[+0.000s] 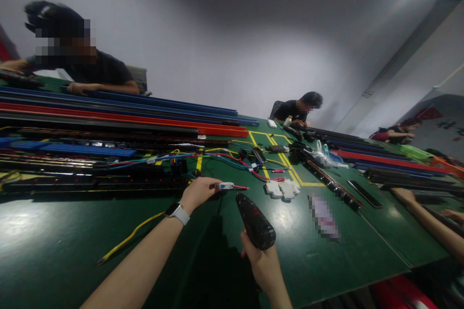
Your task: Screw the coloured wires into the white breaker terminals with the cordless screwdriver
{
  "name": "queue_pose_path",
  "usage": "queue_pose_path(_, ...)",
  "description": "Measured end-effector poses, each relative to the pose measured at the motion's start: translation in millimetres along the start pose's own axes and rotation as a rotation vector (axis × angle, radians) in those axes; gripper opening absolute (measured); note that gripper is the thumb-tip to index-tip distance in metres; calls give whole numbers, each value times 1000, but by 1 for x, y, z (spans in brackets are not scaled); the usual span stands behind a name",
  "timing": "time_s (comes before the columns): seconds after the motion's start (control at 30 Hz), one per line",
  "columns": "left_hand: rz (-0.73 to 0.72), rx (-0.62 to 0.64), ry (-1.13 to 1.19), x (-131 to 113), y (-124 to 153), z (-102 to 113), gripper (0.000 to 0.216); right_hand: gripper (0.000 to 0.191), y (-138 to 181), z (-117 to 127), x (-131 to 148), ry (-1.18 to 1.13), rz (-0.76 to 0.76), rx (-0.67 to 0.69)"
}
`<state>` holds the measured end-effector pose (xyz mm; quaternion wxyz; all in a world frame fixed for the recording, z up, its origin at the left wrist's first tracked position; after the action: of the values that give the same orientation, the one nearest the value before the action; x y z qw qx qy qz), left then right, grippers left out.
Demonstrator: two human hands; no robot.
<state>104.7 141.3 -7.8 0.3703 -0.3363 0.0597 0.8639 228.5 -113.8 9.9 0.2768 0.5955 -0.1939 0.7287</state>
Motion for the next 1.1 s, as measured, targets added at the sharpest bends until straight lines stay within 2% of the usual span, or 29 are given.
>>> queue_pose_path(0.5, 23, 8, 8, 0, 0, 1, 30, 54, -1, 1, -6, 12, -12, -23)
queue_pose_path(0.83, 47, 26, 13, 2, -1, 0, 32, 56, -3, -1, -13, 4, -22, 10)
queue_pose_path(1.1, 53, 31, 12, 1, -1, -1, 32, 51, -3, 0, -11, 8, -2, 7)
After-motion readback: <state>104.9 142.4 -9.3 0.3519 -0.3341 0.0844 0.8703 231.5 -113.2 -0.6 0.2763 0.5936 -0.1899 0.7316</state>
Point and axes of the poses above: each hand's wrist, its own y-axis away from the middle knuckle, its own z-axis out of the back of the hand, x = y × z, the point moved 7 cm from there along -y, towards the middle knuckle, and after that the axes turned 2 degrees about -y, right-handed, at the moved point
